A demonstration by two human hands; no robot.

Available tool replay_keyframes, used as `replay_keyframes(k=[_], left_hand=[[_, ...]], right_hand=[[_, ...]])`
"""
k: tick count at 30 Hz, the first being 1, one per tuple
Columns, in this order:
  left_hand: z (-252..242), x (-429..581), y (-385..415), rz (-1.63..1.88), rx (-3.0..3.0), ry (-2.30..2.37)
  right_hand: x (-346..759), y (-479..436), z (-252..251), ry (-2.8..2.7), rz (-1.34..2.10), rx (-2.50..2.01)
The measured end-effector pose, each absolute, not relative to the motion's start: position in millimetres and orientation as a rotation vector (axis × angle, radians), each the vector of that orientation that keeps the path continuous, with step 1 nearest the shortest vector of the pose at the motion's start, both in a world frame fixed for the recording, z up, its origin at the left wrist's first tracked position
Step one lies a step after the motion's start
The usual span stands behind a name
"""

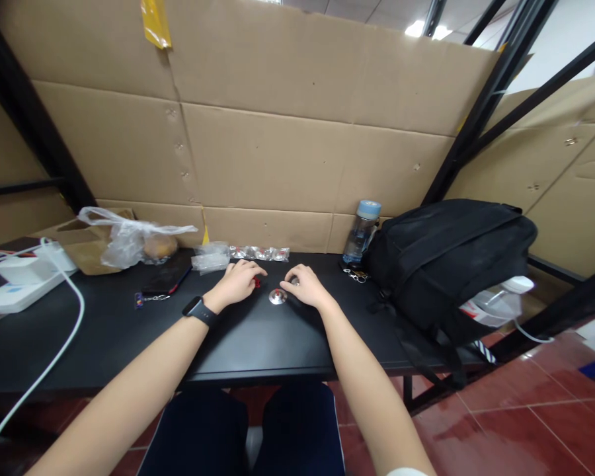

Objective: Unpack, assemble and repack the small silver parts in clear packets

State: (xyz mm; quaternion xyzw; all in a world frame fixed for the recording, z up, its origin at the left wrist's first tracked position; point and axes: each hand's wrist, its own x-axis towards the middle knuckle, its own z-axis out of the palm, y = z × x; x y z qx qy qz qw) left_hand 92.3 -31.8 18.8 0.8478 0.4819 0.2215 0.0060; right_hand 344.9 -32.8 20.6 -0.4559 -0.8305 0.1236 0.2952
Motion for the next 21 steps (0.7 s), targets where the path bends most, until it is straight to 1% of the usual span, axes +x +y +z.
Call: replay_keyframes(k=[4,10,17,21], left_hand=[[21,78,-27,0.656,2.652,1.601],[23,76,-25,0.569,2.673,1.559],[20,81,-29,0.528,2.698,1.567],[19,83,-30,0.576,2.696,1.589]], right_hand=[[363,-28,17,-2.176,0.232,-1.414],[376,-20,11,-2.173,0.387,-1.401],[375,-23,14,-2.139,0.368,-1.445],[373,-24,19,-2.084,0.397,-1.401]])
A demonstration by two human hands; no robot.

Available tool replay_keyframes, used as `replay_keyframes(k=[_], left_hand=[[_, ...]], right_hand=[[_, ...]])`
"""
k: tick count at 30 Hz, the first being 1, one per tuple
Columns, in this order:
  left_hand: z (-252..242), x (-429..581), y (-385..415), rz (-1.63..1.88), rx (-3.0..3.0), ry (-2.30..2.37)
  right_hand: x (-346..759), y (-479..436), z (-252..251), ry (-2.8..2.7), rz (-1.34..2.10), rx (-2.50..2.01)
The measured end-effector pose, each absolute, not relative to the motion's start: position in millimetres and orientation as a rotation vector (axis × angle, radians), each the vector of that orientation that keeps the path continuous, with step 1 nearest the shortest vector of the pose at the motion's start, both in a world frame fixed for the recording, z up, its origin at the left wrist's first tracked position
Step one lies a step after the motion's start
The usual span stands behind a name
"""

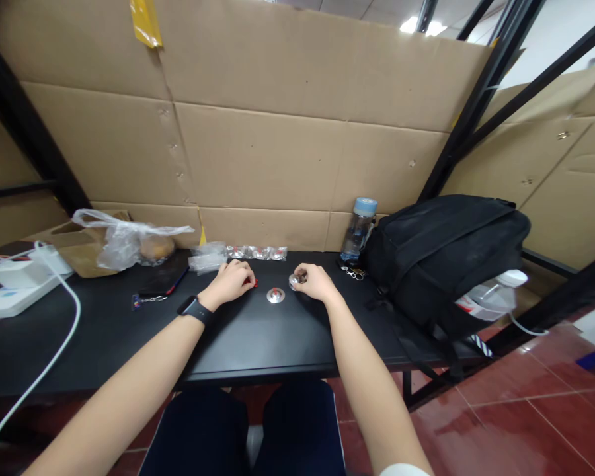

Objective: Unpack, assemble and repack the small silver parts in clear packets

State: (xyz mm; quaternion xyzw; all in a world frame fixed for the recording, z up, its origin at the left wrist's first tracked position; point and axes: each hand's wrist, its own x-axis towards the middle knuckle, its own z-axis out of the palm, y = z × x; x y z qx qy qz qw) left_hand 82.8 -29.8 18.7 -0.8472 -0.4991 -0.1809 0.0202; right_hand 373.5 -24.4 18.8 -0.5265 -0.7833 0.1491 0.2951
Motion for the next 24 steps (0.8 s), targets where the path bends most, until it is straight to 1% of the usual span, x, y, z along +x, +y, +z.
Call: replay_keyframes(k=[3,9,12,17,24], left_hand=[[20,86,-30,-0.684,-2.635,-1.567],[29,101,-36,-1.183,-2.695,-1.529],[32,109,-40,-1.336,-2.708,-1.507],[32,115,-43,-1.431,-2.739,-1.518],[27,118,-41,-1.454,-2.676,-1.501]], right_hand=[[369,-27,23,-2.016,0.432,-1.280],[343,-36,27,-1.807,0.591,-1.040],[327,-41,25,-1.743,0.702,-0.922],[314,-45,23,-1.721,0.800,-0.832],[315,-43,20,-1.678,0.839,-0.817]])
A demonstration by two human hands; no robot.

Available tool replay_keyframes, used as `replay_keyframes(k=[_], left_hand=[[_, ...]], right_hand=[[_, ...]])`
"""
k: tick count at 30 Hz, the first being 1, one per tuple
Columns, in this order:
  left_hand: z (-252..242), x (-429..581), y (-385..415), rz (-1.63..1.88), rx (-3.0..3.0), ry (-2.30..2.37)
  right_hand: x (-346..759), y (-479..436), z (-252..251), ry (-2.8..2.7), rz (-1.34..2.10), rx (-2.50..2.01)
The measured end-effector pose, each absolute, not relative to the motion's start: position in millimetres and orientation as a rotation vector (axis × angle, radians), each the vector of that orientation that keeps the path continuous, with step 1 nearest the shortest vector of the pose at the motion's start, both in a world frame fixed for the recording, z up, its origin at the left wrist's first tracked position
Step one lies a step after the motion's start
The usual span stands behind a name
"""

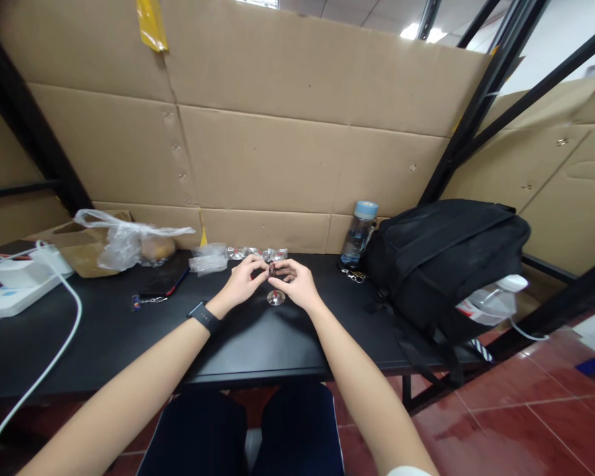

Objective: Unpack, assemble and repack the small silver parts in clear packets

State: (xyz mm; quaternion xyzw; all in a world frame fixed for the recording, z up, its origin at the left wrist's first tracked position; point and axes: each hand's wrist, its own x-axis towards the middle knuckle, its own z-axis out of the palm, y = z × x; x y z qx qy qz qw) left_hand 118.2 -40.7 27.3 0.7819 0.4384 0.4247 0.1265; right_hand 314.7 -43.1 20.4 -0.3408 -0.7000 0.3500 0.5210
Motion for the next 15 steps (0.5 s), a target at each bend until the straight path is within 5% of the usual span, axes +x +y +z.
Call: replay_keyframes(k=[15], left_hand=[[24.2,121.9,-43.5,1.270,2.327,1.304]], right_hand=[[311.5,-46.7,23.0,-1.613,0.952,-0.775]])
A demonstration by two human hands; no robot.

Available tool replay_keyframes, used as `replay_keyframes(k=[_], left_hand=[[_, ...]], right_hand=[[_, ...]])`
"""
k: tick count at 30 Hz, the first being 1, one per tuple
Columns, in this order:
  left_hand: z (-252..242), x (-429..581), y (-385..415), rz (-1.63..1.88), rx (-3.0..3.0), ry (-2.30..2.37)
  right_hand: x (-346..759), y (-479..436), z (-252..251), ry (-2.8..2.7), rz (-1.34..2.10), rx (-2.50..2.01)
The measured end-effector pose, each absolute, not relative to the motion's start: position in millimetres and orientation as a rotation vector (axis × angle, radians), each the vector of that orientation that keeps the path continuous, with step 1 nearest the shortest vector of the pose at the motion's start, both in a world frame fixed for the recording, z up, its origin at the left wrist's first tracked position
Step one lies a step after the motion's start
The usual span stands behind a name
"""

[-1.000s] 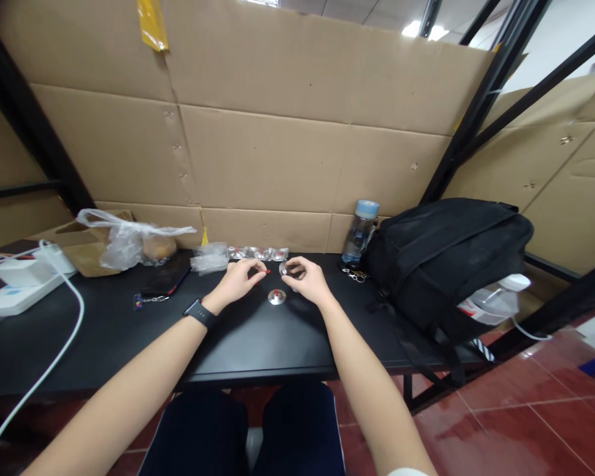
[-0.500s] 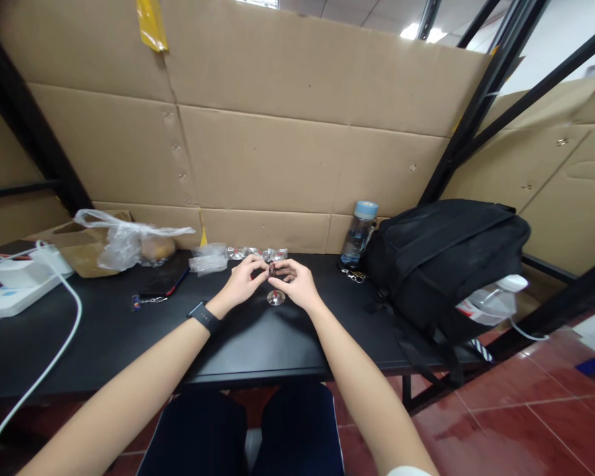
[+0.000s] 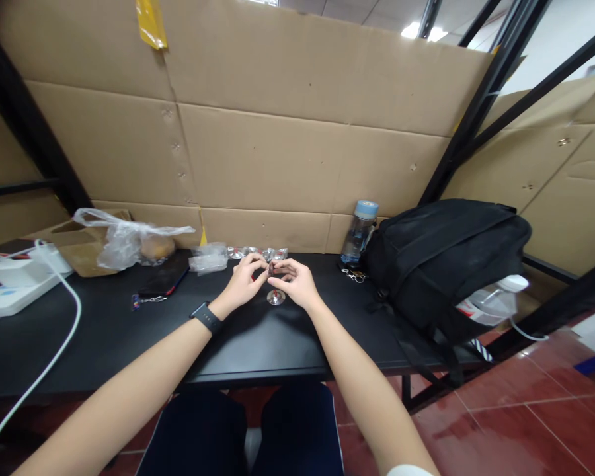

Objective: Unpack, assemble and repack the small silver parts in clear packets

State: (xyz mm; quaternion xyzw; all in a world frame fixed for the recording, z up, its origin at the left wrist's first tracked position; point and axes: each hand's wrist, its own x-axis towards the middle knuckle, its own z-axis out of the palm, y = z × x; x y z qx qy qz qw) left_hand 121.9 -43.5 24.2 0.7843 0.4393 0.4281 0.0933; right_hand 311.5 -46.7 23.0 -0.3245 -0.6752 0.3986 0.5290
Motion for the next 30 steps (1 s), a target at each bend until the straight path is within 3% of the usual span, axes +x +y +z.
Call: replay_keyframes(k=[8,19,30], left_hand=[[26,121,-44,1.331,2.451,1.380],[34,119,-52,1.323,2.332,1.294],[31,112,-48,1.047,2.540,1.234]], right_hand=[[311,-42,20,-1.608,1.007,-0.823],[319,-37,15,-1.916,0.670,-0.895],[321,-42,23,-2.008,0.625,-0.935]])
